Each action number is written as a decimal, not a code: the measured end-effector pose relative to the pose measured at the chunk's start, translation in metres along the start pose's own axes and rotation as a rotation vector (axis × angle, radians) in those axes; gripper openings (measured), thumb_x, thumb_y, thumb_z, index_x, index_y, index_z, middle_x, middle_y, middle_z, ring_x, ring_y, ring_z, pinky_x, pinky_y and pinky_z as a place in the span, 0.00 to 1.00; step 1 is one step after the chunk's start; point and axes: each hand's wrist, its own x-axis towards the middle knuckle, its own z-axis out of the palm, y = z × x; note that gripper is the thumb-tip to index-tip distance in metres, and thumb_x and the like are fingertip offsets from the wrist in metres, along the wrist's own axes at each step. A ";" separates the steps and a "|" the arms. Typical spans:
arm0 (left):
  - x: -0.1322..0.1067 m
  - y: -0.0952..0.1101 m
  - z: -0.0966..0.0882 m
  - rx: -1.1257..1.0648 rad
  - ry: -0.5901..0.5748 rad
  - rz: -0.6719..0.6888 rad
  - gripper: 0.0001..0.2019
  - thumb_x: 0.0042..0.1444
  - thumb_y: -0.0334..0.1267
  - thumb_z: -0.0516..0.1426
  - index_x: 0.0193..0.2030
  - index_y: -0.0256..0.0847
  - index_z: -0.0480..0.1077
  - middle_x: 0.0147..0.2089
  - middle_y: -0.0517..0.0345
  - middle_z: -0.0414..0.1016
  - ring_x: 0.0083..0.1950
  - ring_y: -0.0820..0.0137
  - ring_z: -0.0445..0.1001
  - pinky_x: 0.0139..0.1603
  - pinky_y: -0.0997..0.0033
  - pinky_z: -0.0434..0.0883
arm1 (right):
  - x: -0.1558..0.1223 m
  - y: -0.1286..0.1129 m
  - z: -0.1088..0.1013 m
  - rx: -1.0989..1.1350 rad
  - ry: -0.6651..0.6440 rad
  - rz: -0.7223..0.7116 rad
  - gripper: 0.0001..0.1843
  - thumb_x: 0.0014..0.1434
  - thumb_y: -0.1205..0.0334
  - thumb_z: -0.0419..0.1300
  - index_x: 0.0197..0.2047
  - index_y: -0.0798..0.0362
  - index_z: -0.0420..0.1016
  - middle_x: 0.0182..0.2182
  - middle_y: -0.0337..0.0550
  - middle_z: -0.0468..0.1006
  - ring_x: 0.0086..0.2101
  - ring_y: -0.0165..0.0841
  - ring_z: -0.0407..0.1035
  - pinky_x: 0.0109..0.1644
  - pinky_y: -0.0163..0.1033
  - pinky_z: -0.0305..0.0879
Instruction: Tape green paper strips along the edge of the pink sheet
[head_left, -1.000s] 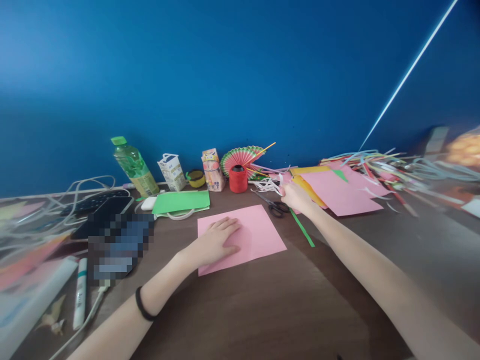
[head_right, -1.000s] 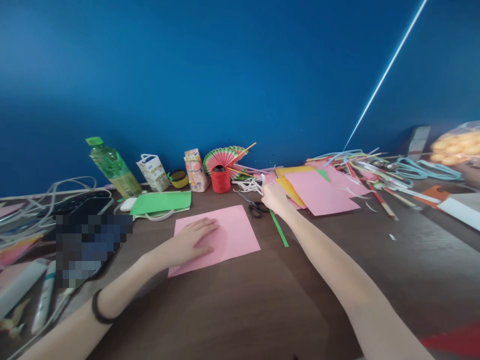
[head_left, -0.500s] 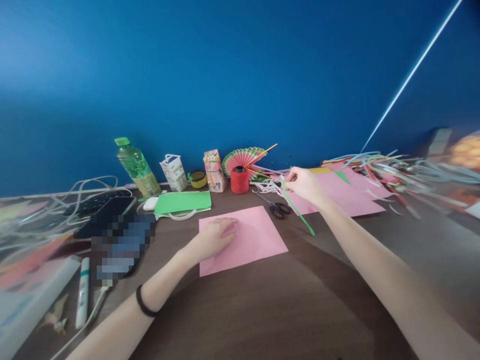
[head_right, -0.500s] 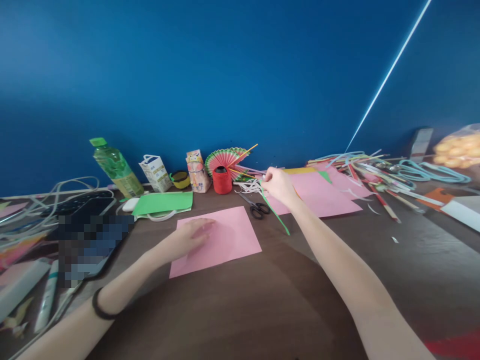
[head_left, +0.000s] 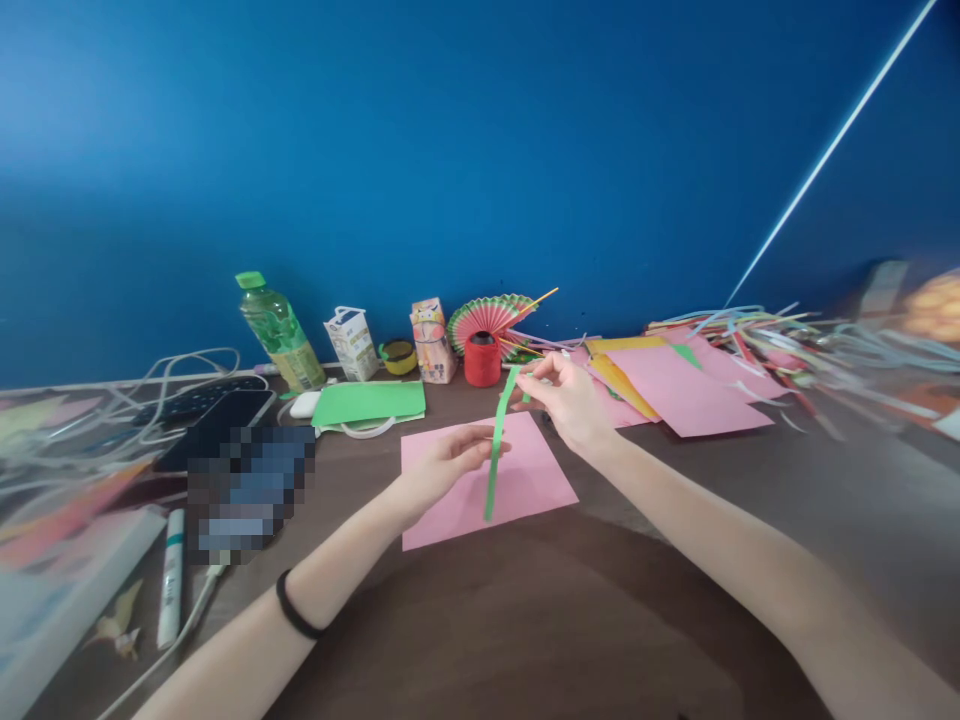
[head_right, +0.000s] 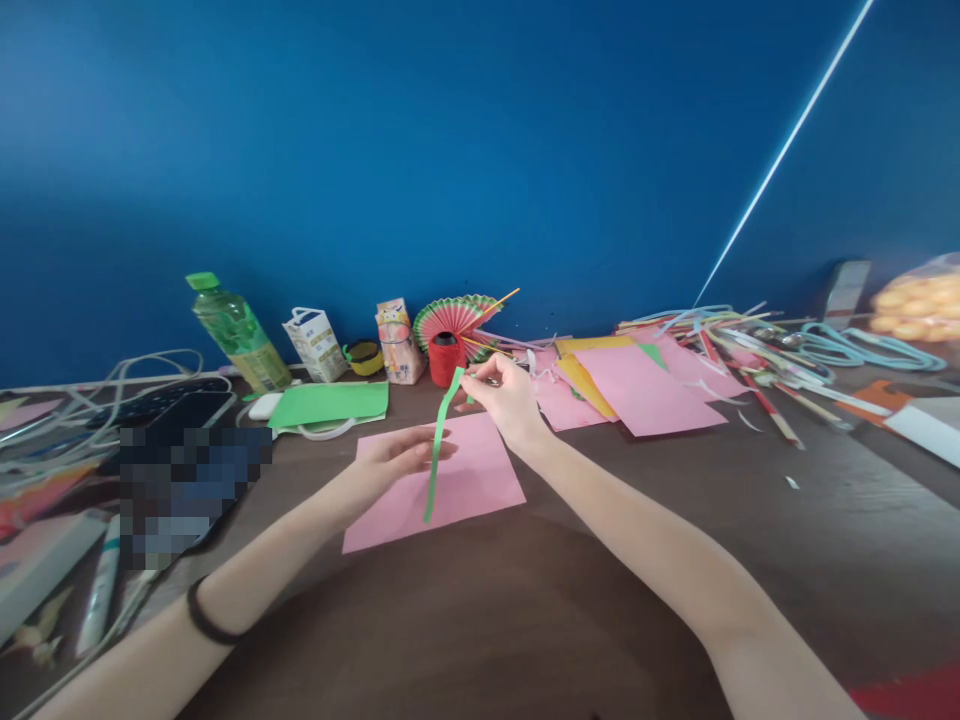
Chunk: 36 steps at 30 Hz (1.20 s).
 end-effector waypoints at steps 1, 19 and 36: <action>0.000 -0.001 0.001 -0.027 0.002 -0.006 0.18 0.55 0.47 0.53 0.46 0.37 0.66 0.45 0.49 0.75 0.49 0.65 0.72 0.53 0.61 0.64 | -0.001 0.001 0.001 0.010 -0.005 0.007 0.17 0.43 0.59 0.63 0.23 0.53 0.56 0.31 0.37 0.70 0.25 0.27 0.71 0.30 0.37 0.73; 0.004 -0.011 -0.062 0.890 -0.064 -0.073 0.11 0.51 0.41 0.50 0.33 0.41 0.72 0.33 0.58 0.74 0.34 0.66 0.70 0.34 0.71 0.63 | 0.023 0.018 -0.038 -0.623 -0.653 0.337 0.07 0.45 0.63 0.62 0.28 0.57 0.69 0.20 0.37 0.73 0.16 0.22 0.62 0.18 0.28 0.52; -0.009 -0.027 0.011 1.158 -0.132 0.044 0.30 0.57 0.45 0.46 0.65 0.33 0.47 0.68 0.47 0.43 0.68 0.56 0.37 0.64 0.56 0.45 | 0.025 0.028 -0.044 -0.711 -0.828 0.375 0.05 0.46 0.67 0.58 0.29 0.57 0.67 0.18 0.33 0.70 0.15 0.21 0.62 0.19 0.28 0.56</action>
